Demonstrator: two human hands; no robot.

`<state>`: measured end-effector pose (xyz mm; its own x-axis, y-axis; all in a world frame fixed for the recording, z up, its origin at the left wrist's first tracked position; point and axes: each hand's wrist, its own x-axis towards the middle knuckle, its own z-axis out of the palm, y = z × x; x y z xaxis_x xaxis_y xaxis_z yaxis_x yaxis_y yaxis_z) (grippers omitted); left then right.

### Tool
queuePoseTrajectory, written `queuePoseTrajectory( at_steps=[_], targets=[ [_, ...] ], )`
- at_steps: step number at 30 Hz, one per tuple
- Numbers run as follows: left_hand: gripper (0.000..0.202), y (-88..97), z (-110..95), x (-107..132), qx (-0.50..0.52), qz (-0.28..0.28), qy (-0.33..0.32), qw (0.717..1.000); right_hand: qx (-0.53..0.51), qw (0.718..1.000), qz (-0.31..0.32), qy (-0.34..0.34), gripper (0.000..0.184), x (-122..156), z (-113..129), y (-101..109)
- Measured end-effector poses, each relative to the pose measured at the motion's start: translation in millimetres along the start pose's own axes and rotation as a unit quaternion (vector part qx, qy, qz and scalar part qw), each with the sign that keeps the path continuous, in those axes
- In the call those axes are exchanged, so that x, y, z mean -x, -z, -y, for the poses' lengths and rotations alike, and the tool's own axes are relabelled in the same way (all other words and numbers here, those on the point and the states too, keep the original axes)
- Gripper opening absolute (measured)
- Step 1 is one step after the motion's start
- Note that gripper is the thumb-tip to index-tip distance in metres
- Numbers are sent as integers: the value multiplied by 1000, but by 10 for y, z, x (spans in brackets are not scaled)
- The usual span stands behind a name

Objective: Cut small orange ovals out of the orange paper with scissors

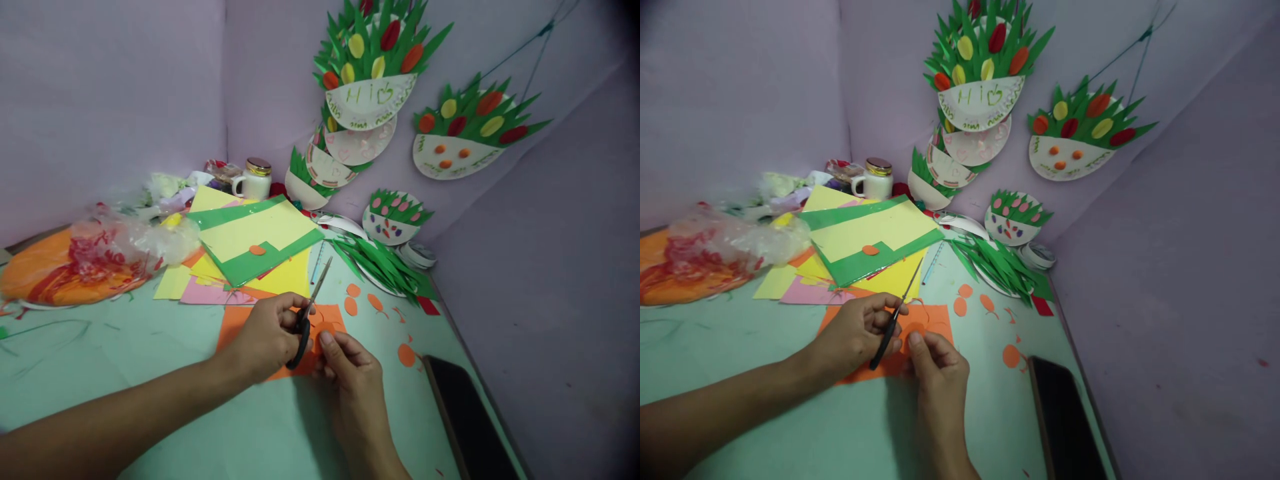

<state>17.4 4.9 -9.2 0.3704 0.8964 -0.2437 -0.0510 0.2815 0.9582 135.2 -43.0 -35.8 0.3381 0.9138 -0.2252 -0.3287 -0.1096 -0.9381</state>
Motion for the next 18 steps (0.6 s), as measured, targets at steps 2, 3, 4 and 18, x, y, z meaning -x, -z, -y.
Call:
queuePoseTrajectory(
  at_steps=[2,3,4,18],
  targets=[
    [39,8,-8,3,-1,11,-5,1000,-12,1000,-5,-6,23,-11,15,4],
    [39,15,-15,7,-6,19,-7,1000,-22,1000,-11,-12,23,-20,31,8],
    [38,25,-21,12,-14,28,-7,999,-36,999,-22,-18,23,-29,54,13],
    [25,-23,123,164,-302,75,-96,945,-154,985,-82,-7,20,-80,189,90]
  ],
)
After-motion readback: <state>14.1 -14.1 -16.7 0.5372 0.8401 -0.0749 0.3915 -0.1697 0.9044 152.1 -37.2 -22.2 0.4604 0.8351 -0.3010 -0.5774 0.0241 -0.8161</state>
